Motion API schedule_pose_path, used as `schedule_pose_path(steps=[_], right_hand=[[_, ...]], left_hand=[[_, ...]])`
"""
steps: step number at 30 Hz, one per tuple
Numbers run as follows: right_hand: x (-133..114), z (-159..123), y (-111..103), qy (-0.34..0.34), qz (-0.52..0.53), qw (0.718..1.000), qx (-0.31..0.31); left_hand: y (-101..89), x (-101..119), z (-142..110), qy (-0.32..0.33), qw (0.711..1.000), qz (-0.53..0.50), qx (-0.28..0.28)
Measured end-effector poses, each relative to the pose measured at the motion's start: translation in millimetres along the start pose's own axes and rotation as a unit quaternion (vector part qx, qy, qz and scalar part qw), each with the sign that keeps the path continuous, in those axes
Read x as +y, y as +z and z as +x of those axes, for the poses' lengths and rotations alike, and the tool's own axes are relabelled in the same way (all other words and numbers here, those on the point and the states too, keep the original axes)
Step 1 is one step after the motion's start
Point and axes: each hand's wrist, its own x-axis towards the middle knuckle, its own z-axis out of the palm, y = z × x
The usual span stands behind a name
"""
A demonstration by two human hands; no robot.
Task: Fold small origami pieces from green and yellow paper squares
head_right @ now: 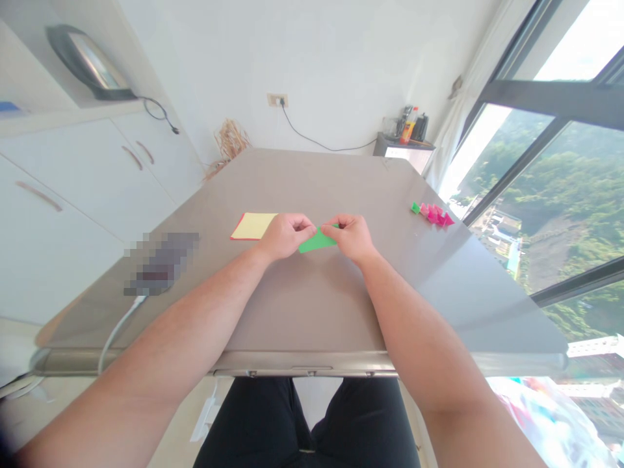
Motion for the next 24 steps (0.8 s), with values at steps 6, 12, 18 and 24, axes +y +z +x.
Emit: schedule_pose_path(steps=[6,12,18,24], right_hand=[[-4.1,2.9,-12.4,0.021,0.033,0.998,0.056],[-4.5,6.9,-30.9,0.044,0.054,0.987,0.143],[-3.6,-0.4,-10.7,0.061,-0.033,0.996,-0.049],[0.1,-2.7,-1.0,0.024,-0.071,0.996,-0.05]], left_hand=[[-10.9,-9.8,3.6,-0.034,0.999,0.004,0.017],[-21.5,-25.7,12.9,-0.092,0.979,-0.116,0.14],[-4.5,-8.7,5.3,-0.059,0.988,-0.141,-0.012],[-1.3,-13.0,3.1,-0.071,0.996,-0.061,-0.011]])
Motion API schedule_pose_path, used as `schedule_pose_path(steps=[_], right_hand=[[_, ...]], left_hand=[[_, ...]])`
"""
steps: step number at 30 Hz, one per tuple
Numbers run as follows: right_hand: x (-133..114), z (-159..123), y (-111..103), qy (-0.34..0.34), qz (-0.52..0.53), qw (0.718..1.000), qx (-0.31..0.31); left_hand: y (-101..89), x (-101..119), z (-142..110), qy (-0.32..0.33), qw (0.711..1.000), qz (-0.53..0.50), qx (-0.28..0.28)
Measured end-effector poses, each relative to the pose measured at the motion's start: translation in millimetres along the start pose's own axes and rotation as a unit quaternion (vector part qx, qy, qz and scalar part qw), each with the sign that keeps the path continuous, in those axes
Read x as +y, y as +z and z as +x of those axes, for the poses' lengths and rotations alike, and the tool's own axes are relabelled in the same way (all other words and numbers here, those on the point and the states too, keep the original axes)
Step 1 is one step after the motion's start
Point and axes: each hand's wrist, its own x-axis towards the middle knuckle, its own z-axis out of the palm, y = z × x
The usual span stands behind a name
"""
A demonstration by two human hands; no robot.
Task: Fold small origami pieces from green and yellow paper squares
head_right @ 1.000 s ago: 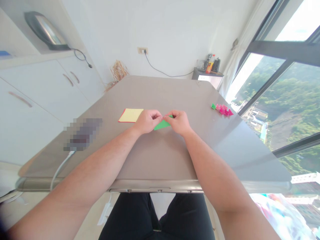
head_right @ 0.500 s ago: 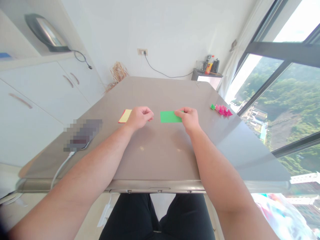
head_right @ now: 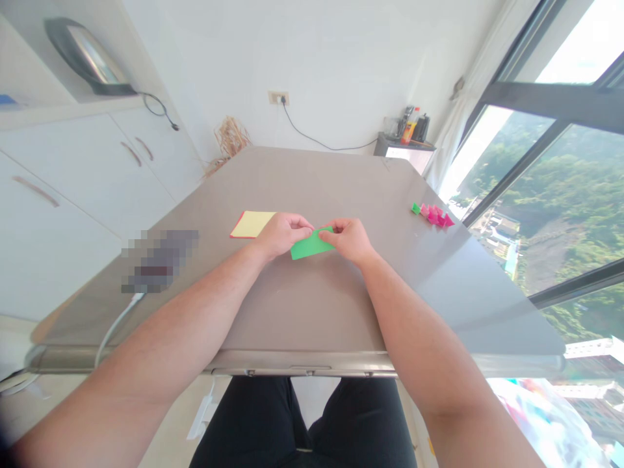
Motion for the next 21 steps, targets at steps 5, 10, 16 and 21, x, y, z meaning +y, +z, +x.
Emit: schedule_pose_path(steps=[5,10,16,21], right_hand=[[0.8,-0.7,3.0,-0.026,-0.064,0.997,0.045],[2.0,-1.7,7.4,-0.073,-0.092,0.991,0.069],[4.5,-2.1,8.5,-0.104,-0.062,0.992,0.046],[4.6,-2.5,7.6,-0.106,-0.019,0.994,0.023]], left_hand=[[-0.2,-2.7,1.9,0.005,1.0,0.0,-0.004],[3.4,-2.9,2.2,-0.024,1.0,0.006,-0.016],[2.2,-6.8,4.9,-0.053,0.998,-0.021,0.005],[0.9,-10.0,7.3,-0.061,0.995,-0.08,0.013]])
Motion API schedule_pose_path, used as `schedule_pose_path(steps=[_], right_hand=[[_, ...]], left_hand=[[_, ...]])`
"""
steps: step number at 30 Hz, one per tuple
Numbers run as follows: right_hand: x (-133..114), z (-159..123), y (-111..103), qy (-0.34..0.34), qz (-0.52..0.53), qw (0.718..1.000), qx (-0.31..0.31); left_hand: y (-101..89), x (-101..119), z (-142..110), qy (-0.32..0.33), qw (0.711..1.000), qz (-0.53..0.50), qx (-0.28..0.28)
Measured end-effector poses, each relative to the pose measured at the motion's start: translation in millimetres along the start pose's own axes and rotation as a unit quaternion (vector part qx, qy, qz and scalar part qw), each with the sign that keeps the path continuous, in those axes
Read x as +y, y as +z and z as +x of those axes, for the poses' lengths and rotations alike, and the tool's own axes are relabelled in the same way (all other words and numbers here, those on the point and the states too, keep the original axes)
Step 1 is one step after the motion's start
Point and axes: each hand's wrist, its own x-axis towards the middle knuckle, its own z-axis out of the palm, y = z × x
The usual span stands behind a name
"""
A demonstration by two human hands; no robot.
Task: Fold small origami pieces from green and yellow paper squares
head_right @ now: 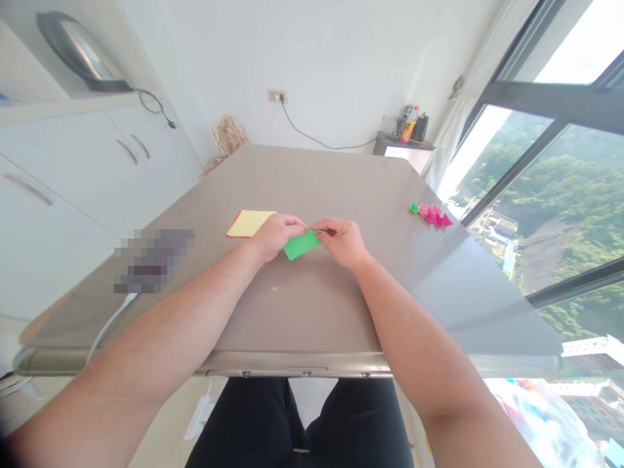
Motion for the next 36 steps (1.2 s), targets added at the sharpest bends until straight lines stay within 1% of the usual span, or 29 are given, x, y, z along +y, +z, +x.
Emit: schedule_pose_path(steps=[4,8,13,16,21,24,27,36], right_hand=[[-0.6,-0.3,-3.1,0.012,0.021,0.999,-0.022],[-4.6,-1.2,-6.0,0.029,0.069,0.996,-0.048],[-8.2,-2.1,-5.7,0.042,0.072,0.996,-0.044],[-6.7,-1.2,-4.4,0.052,0.09,0.994,-0.047],[-6.8,0.1,-5.4,0.089,0.145,0.983,-0.064],[-9.8,-0.4,-6.1,0.111,0.136,0.982,-0.072],[-11.7,-0.9,-5.1,0.125,0.12,0.983,-0.065],[-6.6,0.8,-4.0,0.123,0.09,0.986,-0.068]], left_hand=[[-0.8,-0.5,1.1,-0.016,0.998,-0.054,-0.011],[-1.1,1.7,0.1,-0.036,0.995,-0.091,-0.024],[-1.0,3.1,-1.8,-0.037,0.993,-0.108,-0.035],[-1.5,2.2,-1.9,-0.02,0.996,-0.081,-0.035],[-2.1,0.9,-2.4,0.009,0.999,-0.012,-0.03],[-1.5,1.2,-3.8,0.021,0.999,0.02,-0.038],[-1.2,1.7,-5.1,0.025,0.998,0.039,-0.04],[-0.4,2.9,-6.2,0.024,0.998,0.052,-0.035]])
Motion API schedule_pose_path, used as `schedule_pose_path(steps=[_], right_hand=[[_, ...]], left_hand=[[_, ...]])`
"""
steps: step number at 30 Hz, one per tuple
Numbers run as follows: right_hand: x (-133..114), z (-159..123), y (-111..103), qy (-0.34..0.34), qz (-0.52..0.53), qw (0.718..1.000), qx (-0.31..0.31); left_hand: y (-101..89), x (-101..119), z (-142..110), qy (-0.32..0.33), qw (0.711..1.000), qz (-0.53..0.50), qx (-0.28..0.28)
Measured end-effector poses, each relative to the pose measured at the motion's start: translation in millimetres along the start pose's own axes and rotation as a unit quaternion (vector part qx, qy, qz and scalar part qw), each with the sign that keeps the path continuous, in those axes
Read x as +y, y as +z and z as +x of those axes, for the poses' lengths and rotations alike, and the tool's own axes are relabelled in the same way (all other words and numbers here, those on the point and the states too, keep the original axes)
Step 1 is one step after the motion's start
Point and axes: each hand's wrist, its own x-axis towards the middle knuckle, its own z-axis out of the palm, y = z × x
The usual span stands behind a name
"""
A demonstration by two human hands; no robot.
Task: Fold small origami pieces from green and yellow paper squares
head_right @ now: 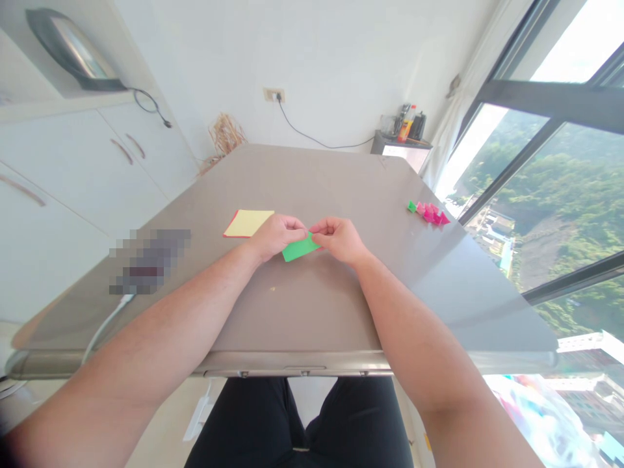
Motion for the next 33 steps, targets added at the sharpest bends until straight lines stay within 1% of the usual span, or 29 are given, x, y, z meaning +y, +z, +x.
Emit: schedule_pose_path(steps=[12,25,30,33], right_hand=[[1.3,0.9,0.8,-0.001,-0.009,1.0,0.008],[0.9,1.2,-0.6,0.003,-0.003,1.0,0.002],[-1.7,1.3,-2.4,0.02,0.01,1.0,0.008],[-3.2,1.3,-3.9,0.036,0.011,0.999,0.009]], left_hand=[[1.6,1.4,-1.2,0.006,1.0,0.003,0.001],[2.6,4.9,-2.8,0.024,0.999,0.038,0.0],[1.6,6.0,-3.3,0.035,0.998,0.049,0.01],[0.2,6.0,-3.2,0.027,0.998,0.054,0.011]])
